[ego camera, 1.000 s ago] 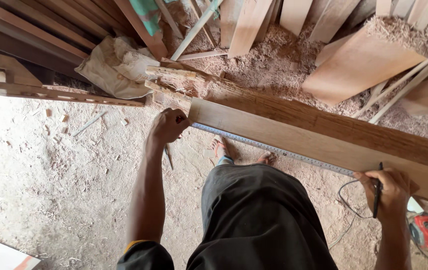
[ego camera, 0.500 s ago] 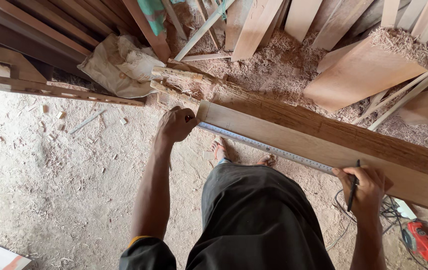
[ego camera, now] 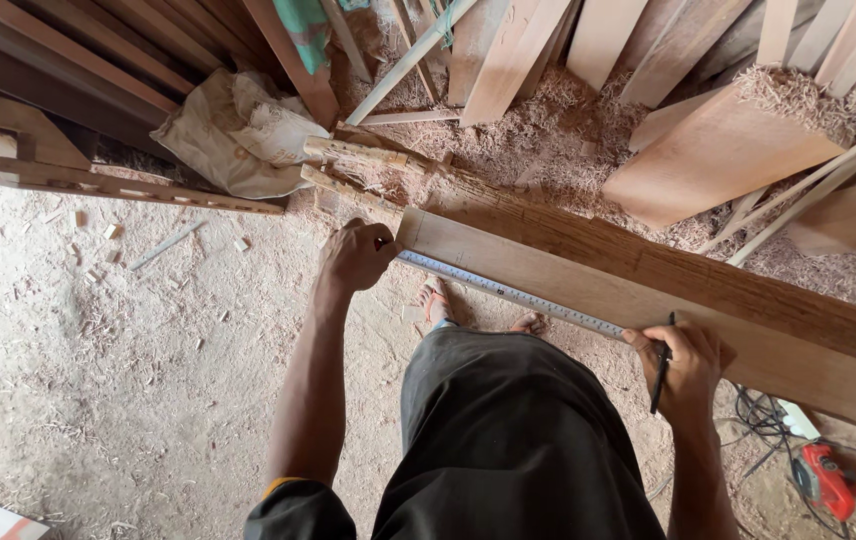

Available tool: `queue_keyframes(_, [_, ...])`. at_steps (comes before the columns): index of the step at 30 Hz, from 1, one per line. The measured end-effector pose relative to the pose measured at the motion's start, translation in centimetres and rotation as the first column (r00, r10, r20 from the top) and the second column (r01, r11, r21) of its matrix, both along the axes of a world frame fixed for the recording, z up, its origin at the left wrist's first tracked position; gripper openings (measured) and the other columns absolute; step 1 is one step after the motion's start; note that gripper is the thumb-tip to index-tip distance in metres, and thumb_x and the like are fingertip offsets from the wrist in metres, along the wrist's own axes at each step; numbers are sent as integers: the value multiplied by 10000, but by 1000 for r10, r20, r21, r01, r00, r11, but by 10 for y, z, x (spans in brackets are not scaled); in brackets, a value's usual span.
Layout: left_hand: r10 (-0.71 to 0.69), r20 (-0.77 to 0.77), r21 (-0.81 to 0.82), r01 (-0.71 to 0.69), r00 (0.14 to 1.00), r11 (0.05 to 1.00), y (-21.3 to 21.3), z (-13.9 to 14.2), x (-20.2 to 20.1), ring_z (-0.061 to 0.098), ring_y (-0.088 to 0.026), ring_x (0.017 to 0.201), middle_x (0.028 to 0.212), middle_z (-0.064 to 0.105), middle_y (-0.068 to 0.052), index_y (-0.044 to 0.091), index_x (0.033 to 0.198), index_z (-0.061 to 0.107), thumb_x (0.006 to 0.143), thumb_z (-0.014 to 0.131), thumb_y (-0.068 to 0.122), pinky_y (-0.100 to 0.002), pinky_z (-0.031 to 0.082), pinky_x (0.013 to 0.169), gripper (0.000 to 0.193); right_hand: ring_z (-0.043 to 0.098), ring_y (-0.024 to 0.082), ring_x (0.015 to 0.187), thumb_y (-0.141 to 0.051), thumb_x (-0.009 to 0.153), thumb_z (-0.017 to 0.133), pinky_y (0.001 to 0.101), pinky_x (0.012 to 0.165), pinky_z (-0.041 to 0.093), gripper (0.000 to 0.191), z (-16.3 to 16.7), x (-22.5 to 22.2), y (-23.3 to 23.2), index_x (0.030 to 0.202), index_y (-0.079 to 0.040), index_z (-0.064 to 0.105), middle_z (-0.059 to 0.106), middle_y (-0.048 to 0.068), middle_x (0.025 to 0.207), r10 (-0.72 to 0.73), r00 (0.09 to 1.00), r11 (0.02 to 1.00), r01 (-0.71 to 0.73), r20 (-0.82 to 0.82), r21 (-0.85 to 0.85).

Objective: The person uses a try square and pencil to mark lines on a long wooden plank, then switches to a tape measure to mark additional measurements along the plank's length. The person repositions the plank and continues marking with both tools.

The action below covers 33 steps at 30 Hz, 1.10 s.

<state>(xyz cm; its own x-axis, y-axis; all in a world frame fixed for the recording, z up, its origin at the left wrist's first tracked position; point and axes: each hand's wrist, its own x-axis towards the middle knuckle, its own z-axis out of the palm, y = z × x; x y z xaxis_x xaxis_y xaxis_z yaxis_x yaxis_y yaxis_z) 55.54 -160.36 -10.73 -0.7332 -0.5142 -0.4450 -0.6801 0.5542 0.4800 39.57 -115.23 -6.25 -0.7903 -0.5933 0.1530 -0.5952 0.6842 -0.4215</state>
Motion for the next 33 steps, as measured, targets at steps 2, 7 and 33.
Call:
queue_keyframes(2, [15, 13, -6, -15, 1000, 1000, 1, 6, 0, 681, -283, 899, 940, 695, -108, 189, 932, 807, 858, 715, 408, -443, 539, 816, 249, 571, 225, 965, -399, 927, 790, 390, 976, 293, 284, 2, 3, -3, 940, -122, 726, 628, 34, 925, 6, 1000, 1000, -6, -10, -2])
queue_keyframes(7, [55, 104, -8, -55, 993, 998, 3, 19, -3, 692, -264, 909, 1012, 694, -64, 213, 950, 808, 881, 700, 418, -438, 544, 816, 241, 564, 214, 982, -418, 917, 790, 426, 1018, 288, 302, 2, 5, -5, 930, -122, 736, 612, -1, 888, -10, 1000, 1000, 9, 24, 18])
queue_keyframes(33, [62, 145, -20, -59, 988, 998, 6, 18, -2, 659, -300, 935, 1102, 659, -101, 200, 982, 801, 889, 731, 452, -473, 530, 805, 277, 566, 259, 982, -376, 919, 800, 470, 1004, 338, 297, 2, 9, -10, 872, -90, 733, 618, 35, 853, -14, 1000, 999, 14, 16, 46])
